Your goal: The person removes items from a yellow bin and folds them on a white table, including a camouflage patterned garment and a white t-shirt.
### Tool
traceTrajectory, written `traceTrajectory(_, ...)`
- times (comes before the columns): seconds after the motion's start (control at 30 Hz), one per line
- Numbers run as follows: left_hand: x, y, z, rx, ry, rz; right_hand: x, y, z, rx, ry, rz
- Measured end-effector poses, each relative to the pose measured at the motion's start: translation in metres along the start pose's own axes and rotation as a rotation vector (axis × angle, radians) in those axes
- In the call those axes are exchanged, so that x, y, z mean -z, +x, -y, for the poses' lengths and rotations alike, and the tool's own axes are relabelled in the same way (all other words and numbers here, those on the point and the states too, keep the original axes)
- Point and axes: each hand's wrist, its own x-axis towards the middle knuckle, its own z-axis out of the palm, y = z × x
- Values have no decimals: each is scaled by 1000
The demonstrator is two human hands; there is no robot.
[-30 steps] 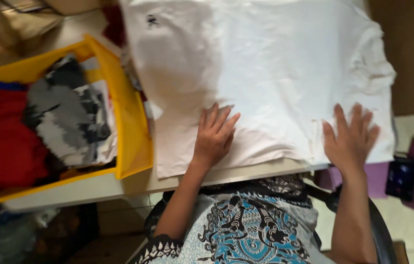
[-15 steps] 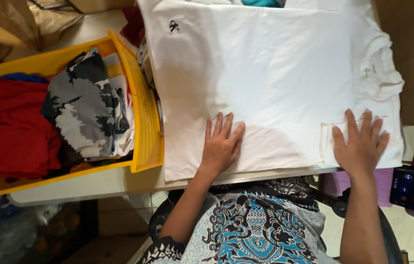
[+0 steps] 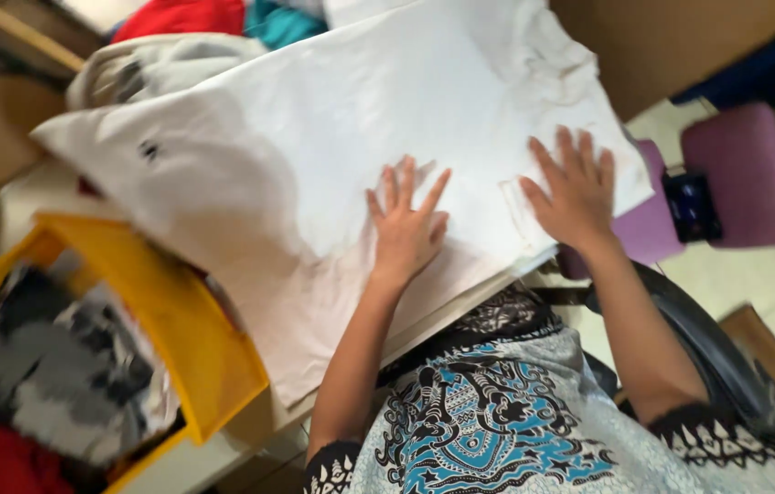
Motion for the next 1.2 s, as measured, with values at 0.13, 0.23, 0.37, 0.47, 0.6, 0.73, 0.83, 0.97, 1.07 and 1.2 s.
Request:
traceTrajectory(0.13,-6,9,2,6,30,120,0,-7,-1,24,-52,-70)
traceTrajectory(0.23,6,17,-4,33,73,218,5,-6,-1,39,24,-96)
traceTrajectory(0.37,24,34,-12,59,77,342,14,-3,3,26,34,-81)
traceTrajectory(0.47,30,42,-14,66,52,406,18,-3,7,-6,67,-55)
traceTrajectory(0.6,29,45,-11,88,38,461,24,11,12,-68,63,-47)
traceTrajectory(0.73,31,51,-12,36,96,406,20,29,22,91,136,-186)
traceTrajectory(0.83,49,57,-12,40,53,444,11,34,32,110,194,-139)
traceTrajectory(0.97,79,94,1,115,-82,519,5,35,39,115,149,-101)
traceTrajectory(1.07,87,130,15,16,-80,191,4,35,40,122,122,-106)
traceTrajectory(1.2,84,194,60,-6,128,-380,2,36,40,143,128,-128)
